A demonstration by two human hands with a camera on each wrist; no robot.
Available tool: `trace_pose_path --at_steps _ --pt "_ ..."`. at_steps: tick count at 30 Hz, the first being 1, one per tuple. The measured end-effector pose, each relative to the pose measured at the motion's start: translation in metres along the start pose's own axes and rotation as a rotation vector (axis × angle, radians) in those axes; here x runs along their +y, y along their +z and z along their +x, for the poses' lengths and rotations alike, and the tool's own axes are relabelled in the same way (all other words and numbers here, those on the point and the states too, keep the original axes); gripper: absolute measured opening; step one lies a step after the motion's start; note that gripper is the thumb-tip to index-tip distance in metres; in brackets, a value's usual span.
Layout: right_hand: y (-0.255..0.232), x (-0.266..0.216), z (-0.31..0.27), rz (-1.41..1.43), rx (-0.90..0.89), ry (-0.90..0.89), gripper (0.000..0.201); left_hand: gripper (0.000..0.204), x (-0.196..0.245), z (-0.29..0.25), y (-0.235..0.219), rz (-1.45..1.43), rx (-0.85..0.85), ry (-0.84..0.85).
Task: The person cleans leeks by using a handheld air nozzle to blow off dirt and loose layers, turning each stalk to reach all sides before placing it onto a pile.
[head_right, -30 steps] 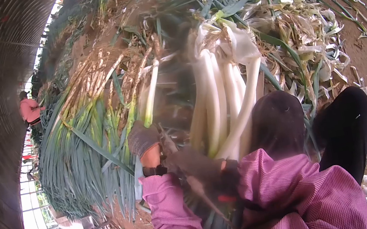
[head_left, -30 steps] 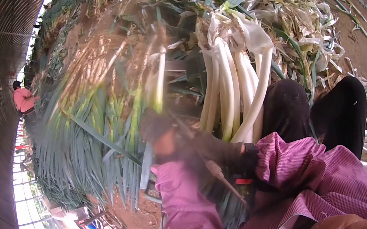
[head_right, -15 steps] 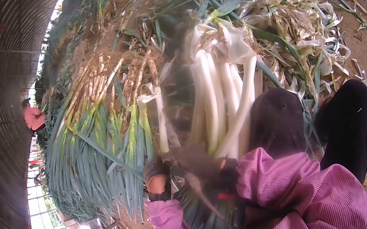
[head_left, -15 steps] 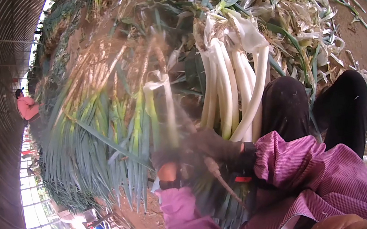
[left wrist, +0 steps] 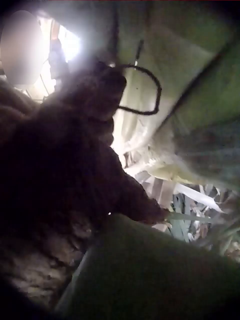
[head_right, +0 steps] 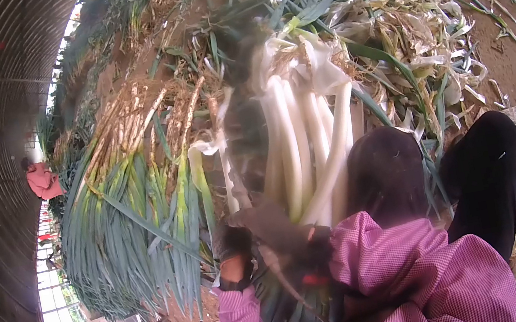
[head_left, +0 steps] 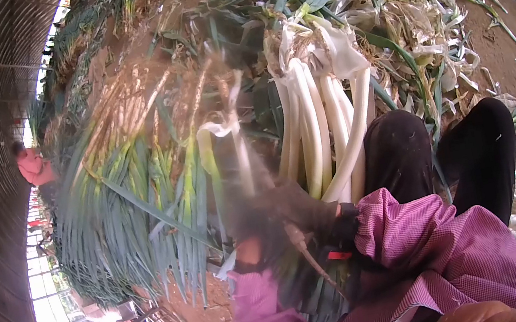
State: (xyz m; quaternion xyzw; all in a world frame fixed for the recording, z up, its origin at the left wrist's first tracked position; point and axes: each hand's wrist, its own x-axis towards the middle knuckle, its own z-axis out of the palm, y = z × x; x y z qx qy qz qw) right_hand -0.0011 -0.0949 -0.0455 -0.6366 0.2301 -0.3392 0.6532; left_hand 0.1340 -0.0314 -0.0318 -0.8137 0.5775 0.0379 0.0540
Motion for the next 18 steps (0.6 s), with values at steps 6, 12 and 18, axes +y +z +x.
trace_pose_path --at_steps 6,12,18 --pt "0.002 0.009 0.003 0.160 0.056 0.108 0.024 0.027 0.007 -0.016 -0.008 -0.023 -0.031 0.057" --pt "-0.007 -0.011 0.006 0.411 0.097 0.355 0.029 0.029 0.008 -0.016 -0.022 -0.189 -0.052 0.113" --pt "0.000 0.012 0.006 -0.085 0.058 0.001 0.027 0.040 0.007 -0.023 -0.072 -0.246 -0.294 0.057"
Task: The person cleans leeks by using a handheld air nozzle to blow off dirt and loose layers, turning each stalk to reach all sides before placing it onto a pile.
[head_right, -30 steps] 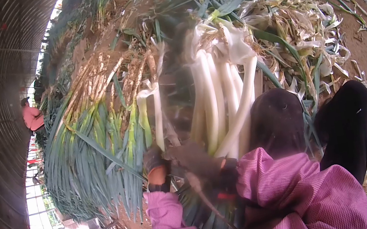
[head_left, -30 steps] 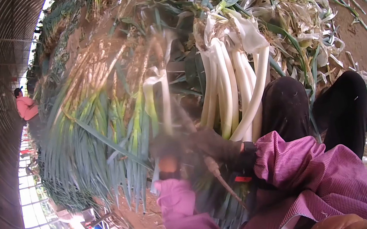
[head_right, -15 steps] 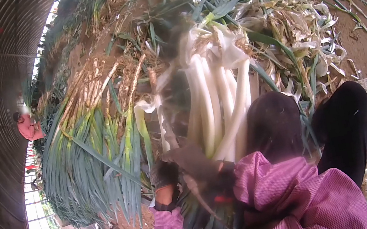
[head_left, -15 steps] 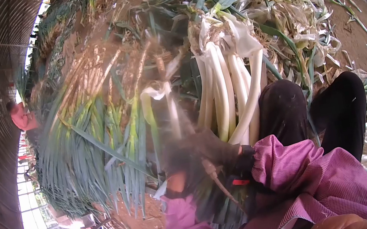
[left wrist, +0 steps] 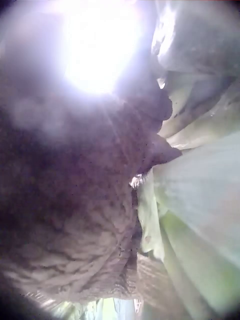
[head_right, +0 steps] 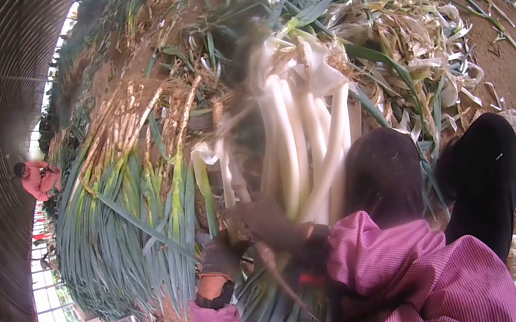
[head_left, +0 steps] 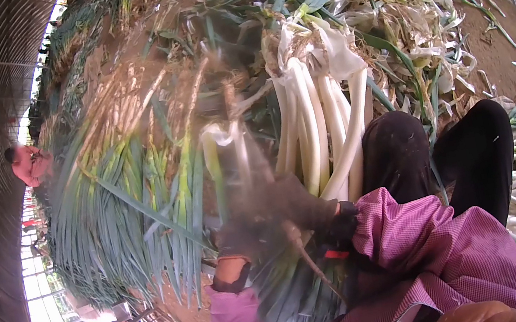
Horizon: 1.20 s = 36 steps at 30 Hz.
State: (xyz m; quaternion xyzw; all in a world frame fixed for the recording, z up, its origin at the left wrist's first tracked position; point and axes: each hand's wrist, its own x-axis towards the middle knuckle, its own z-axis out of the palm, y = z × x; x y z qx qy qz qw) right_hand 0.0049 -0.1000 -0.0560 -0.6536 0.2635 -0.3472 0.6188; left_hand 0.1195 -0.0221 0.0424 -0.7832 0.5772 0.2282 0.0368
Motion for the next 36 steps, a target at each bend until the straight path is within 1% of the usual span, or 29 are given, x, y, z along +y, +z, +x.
trace_pose_path --at_steps 1,2,3,4,6,7,8,9,11,14,16,17,19,21,22,24,26,28,29,30,32,34,36 --pt "0.001 -0.002 0.000 0.160 0.018 0.139 0.024 0.041 0.001 -0.001 -0.004 -0.098 -0.025 -0.055" --pt "0.001 -0.004 0.001 0.248 0.010 0.238 0.023 0.042 0.002 -0.001 -0.006 -0.195 -0.050 -0.109" --pt "-0.001 -0.009 0.002 0.335 0.011 0.337 0.022 0.041 0.003 -0.001 -0.006 -0.179 -0.023 -0.045" --pt "-0.003 -0.013 0.003 0.351 -0.014 0.397 0.022 0.040 0.005 -0.001 -0.004 -0.162 0.002 0.019" --pt "-0.010 -0.021 0.002 0.185 -0.068 0.306 0.026 0.037 -0.002 0.001 0.009 -0.107 0.053 0.156" --pt "-0.016 -0.025 0.000 0.004 -0.098 0.152 0.028 0.035 -0.013 0.008 0.025 -0.070 0.081 0.228" --pt "-0.019 -0.026 -0.002 -0.178 -0.132 -0.003 0.031 0.034 -0.024 0.011 0.038 -0.054 0.060 0.235" --pt "-0.018 -0.019 -0.002 -0.245 -0.114 -0.107 0.031 0.032 -0.029 0.014 0.047 -0.038 0.039 0.243" --pt "-0.012 0.001 0.000 -0.374 -0.074 -0.324 0.037 0.030 -0.033 0.019 0.049 -0.037 -0.102 0.138" --pt "-0.016 -0.005 0.012 -0.479 -0.132 -0.271 0.037 0.029 -0.044 0.017 0.063 0.073 -0.007 0.254" --pt "-0.018 -0.013 0.021 0.099 -0.117 0.161 0.034 0.029 -0.041 0.017 0.063 0.022 -0.004 0.170" --pt "-0.020 -0.018 0.025 0.387 -0.108 0.373 0.033 0.029 -0.041 0.018 0.063 0.004 0.002 0.154" --pt "-0.022 -0.026 0.030 0.247 -0.114 0.312 0.030 0.029 -0.044 0.019 0.065 -0.022 0.016 0.146" --pt "-0.020 -0.030 0.034 0.157 -0.066 0.238 0.028 0.029 -0.051 0.020 0.070 -0.043 0.007 0.174" --pt "-0.016 -0.029 0.037 0.137 -0.012 0.196 0.027 0.030 -0.056 0.021 0.072 -0.055 -0.011 0.196" --pt "-0.009 -0.024 0.047 0.260 0.082 0.210 0.025 0.031 -0.067 0.024 0.079 -0.055 -0.023 0.207" --pt "-0.003 -0.010 0.063 0.544 0.158 0.320 0.024 0.033 -0.072 0.024 0.084 -0.039 -0.014 0.177" --pt "-0.001 -0.004 0.070 0.437 0.169 0.446 0.023 0.034 -0.064 0.022 0.077 -0.029 -0.019 0.136" --pt "-0.003 0.000 0.070 0.408 0.156 0.478 0.023 0.034 -0.061 0.022 0.075 -0.038 -0.034 0.130" --pt "-0.008 -0.012 0.070 0.379 0.142 0.509 0.022 0.034 -0.057 0.022 0.073 -0.047 -0.049 0.124" --pt "-0.022 -0.034 0.061 0.377 0.082 0.502 0.021 0.034 -0.056 0.020 0.070 -0.082 -0.097 0.147" --pt "-0.020 -0.030 0.059 0.410 0.166 0.453 0.017 0.035 -0.048 0.017 0.064 -0.092 -0.108 0.111" --pt "-0.012 -0.010 0.059 0.299 0.185 0.329 0.022 0.035 -0.039 0.015 0.058 -0.069 -0.100 0.084"
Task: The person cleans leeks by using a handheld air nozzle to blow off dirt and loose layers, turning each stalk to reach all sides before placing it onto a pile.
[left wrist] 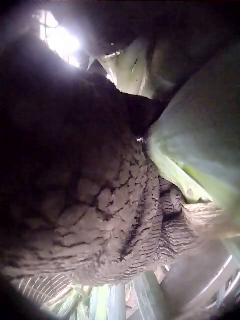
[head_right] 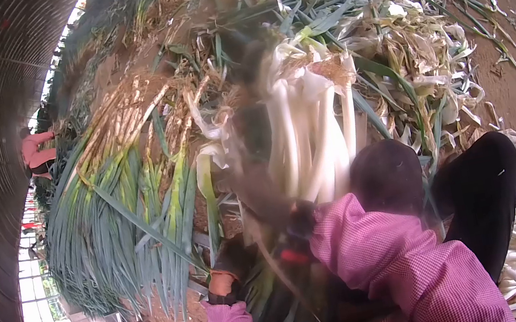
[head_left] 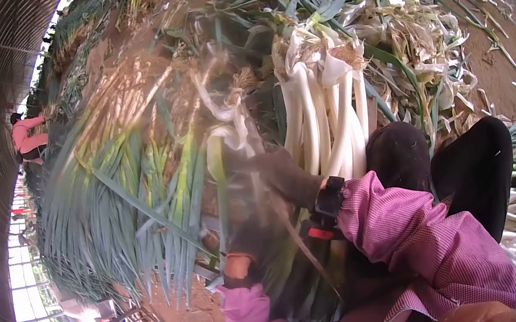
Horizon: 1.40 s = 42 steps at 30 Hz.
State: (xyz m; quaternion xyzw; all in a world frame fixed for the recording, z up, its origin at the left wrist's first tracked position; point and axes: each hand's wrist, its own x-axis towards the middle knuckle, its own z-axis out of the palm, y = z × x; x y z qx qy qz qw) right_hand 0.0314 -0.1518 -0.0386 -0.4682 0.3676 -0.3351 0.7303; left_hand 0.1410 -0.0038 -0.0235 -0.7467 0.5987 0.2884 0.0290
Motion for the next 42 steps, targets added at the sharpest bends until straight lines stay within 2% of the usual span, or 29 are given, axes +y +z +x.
trace_pose_path --at_steps 2,5,7,9,11,13,15,17,21,22,24,25,26,27,28,30,31,33,34,36,37,39,40,42 --pt "0.001 0.029 0.003 -0.226 -0.060 -0.174 0.031 0.036 0.005 -0.003 -0.003 0.061 0.012 -0.021" --pt "-0.009 0.016 -0.013 -0.529 -0.228 -0.329 0.030 0.029 -0.014 -0.001 0.009 0.197 0.114 0.232" --pt "-0.009 0.027 -0.020 -0.575 -0.192 -0.581 0.028 0.026 -0.013 0.002 0.000 -0.095 0.087 0.052" --pt "-0.006 0.031 -0.028 -0.643 -0.217 -0.643 0.026 0.023 -0.011 0.001 -0.008 -0.384 0.060 -0.141" --pt "-0.005 0.024 -0.035 -0.735 -0.302 -0.515 0.025 0.020 -0.011 0.002 -0.017 -0.673 0.036 -0.339" --pt "-0.006 0.029 -0.034 -0.710 -0.258 -0.603 0.025 0.019 -0.030 0.003 -0.015 -0.467 0.056 -0.084" --pt "-0.005 0.037 -0.031 -0.683 -0.226 -0.667 0.021 0.019 -0.058 0.003 -0.002 -0.376 0.071 0.057" --pt "-0.001 0.041 -0.028 -0.654 -0.206 -0.706 0.014 0.021 -0.083 0.001 0.012 -0.440 0.080 0.064" --pt "-0.001 0.035 -0.031 -0.533 -0.240 -0.606 0.013 0.026 -0.079 0.002 0.018 -0.620 0.081 0.040" --pt "-0.002 0.033 -0.031 -0.519 -0.243 -0.586 0.014 0.026 -0.072 0.002 0.014 -0.559 0.084 0.086" --pt "-0.004 0.025 -0.033 -0.404 -0.214 -0.545 0.019 0.026 -0.050 0.004 0.005 -0.217 0.159 0.219" --pt "-0.005 0.015 -0.035 -0.300 -0.186 -0.521 0.022 0.026 -0.023 0.004 -0.003 0.064 0.228 0.299" --pt "-0.005 0.009 -0.036 -0.196 -0.159 -0.496 0.026 0.027 -0.015 0.004 -0.001 0.173 0.217 0.287" --pt "-0.005 0.009 -0.034 -0.253 -0.165 -0.504 0.026 0.027 -0.007 0.004 0.000 0.283 0.206 0.278" --pt "-0.004 0.011 -0.033 -0.310 -0.172 -0.513 0.027 0.028 -0.011 0.004 0.006 0.218 0.117 0.181" --pt "-0.006 0.012 -0.030 -0.417 -0.151 -0.607 0.028 0.029 -0.036 0.006 0.028 0.124 0.043 0.084" --pt "-0.009 0.010 -0.029 -0.469 -0.123 -0.693 0.028 0.030 -0.065 0.011 0.052 0.094 0.058 0.083" --pt "-0.012 0.011 -0.027 -0.507 -0.082 -0.752 0.027 0.032 -0.056 0.010 0.051 0.166 0.105 0.063" --pt "-0.010 0.014 -0.027 -0.492 -0.069 -0.726 0.027 0.033 -0.013 0.000 0.024 0.268 0.136 0.043" --pt "-0.007 0.017 -0.023 -0.446 -0.054 -0.716 0.026 0.035 -0.008 -0.005 0.019 0.346 0.137 0.057" --pt "-0.006 0.020 -0.019 -0.415 -0.054 -0.732 0.025 0.038 -0.040 -0.005 0.039 0.321 0.106 0.089" --pt "-0.003 0.019 -0.016 -0.385 -0.004 -0.786 0.024 0.040 -0.050 -0.007 0.043 0.258 0.047 0.089" --pt "-0.002 0.017 -0.014 -0.386 0.046 -0.826 0.024 0.041 -0.029 -0.010 0.028 0.219 0.021 0.057" --pt "-0.002 0.013 -0.016 -0.309 0.047 -0.738 0.023 0.042 -0.010 -0.010 0.014 0.185 -0.038 -0.017"
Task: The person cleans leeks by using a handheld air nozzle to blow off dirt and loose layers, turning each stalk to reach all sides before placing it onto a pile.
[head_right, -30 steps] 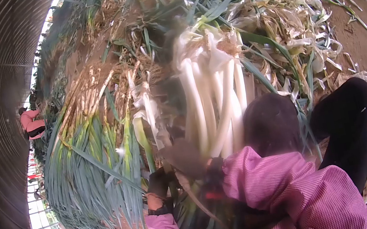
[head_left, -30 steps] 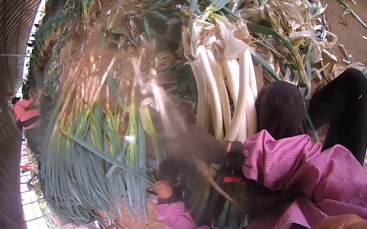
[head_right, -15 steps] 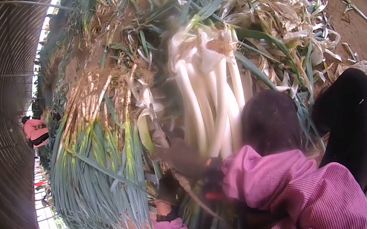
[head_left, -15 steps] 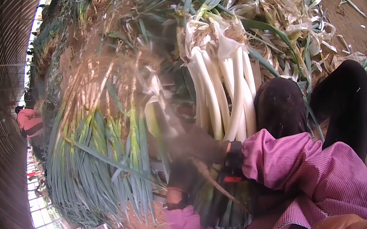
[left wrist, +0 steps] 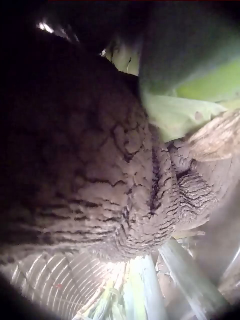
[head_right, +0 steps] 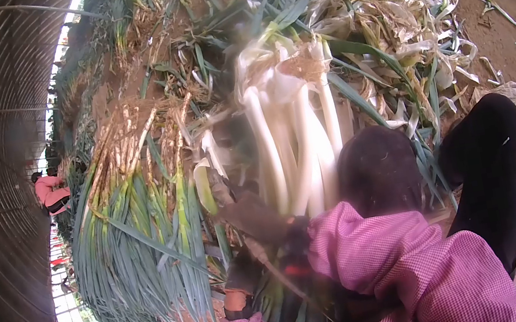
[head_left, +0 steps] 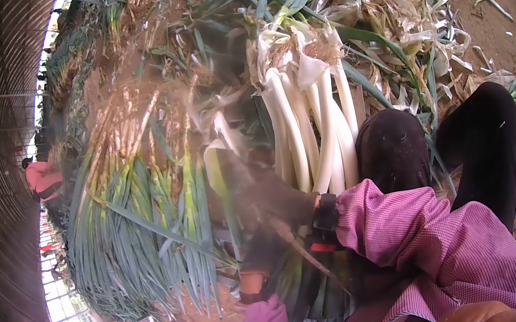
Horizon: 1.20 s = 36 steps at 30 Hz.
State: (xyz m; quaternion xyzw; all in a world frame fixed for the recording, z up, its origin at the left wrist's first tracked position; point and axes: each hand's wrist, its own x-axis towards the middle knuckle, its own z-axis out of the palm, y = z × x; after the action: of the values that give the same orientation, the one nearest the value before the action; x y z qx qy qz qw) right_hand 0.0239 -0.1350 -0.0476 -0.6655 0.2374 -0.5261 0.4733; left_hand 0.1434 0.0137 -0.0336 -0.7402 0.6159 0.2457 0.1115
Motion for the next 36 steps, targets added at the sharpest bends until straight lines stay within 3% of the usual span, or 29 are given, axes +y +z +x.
trace_pose_path --at_steps 1,3,5,8,11,13,15,17,20,23,25,27,30,32,34,36 --pt "-0.002 -0.003 -0.001 0.089 -0.036 0.124 0.023 0.042 0.002 0.001 -0.003 0.004 -0.038 -0.037" --pt "-0.003 -0.003 -0.002 0.061 -0.097 0.156 0.023 0.041 0.009 0.001 -0.009 0.004 -0.074 -0.083" --pt "-0.004 0.001 -0.001 -0.171 -0.145 -0.032 0.023 0.040 0.013 0.002 -0.015 0.001 -0.070 -0.098" --pt "-0.006 0.004 0.000 -0.082 -0.171 -0.104 0.023 0.040 0.007 0.006 -0.019 -0.027 0.005 0.103" --pt "-0.001 0.006 -0.002 -0.179 -0.167 -0.079 0.022 0.040 0.017 0.004 -0.027 -0.248 -0.112 -0.222" --pt "0.004 0.005 -0.002 -0.070 -0.146 0.172 0.022 0.045 0.008 0.006 -0.020 -0.179 -0.095 -0.136" --pt "0.001 0.004 -0.002 -0.034 -0.142 0.205 0.021 0.045 0.000 0.005 -0.010 -0.109 -0.028 -0.018" --pt "-0.016 -0.009 0.005 -0.071 -0.154 0.020 0.020 0.043 -0.003 0.000 -0.003 -0.034 0.087 0.132" --pt "-0.001 0.008 -0.001 0.037 -0.200 0.100 0.021 0.063 0.000 -0.004 0.003 -0.083 0.111 -0.005" --pt "0.004 0.018 -0.001 0.067 -0.099 -0.084 0.016 0.062 0.034 -0.010 -0.025 -0.084 0.067 -0.141" --pt "0.004 0.012 0.003 0.356 -0.058 0.454 0.019 0.060 0.047 -0.013 -0.037 -0.092 0.059 -0.160" --pt "0.003 0.007 0.005 0.499 -0.037 0.759 0.024 0.056 0.051 -0.018 -0.041 -0.098 0.090 -0.138" --pt "0.000 0.006 0.007 0.496 -0.096 0.789 0.030 0.050 0.054 -0.028 -0.040 -0.096 0.165 -0.132" --pt "0.001 0.019 0.001 0.475 -0.207 0.694 0.029 0.046 0.054 -0.036 -0.042 -0.090 0.190 -0.188" --pt "-0.013 0.011 0.004 0.449 -0.289 0.548 0.029 0.044 0.056 -0.043 -0.054 -0.106 0.192 -0.113" --pt "-0.025 0.001 0.005 0.523 -0.285 0.580 0.024 0.043 0.061 -0.050 -0.065 -0.103 0.168 -0.121"
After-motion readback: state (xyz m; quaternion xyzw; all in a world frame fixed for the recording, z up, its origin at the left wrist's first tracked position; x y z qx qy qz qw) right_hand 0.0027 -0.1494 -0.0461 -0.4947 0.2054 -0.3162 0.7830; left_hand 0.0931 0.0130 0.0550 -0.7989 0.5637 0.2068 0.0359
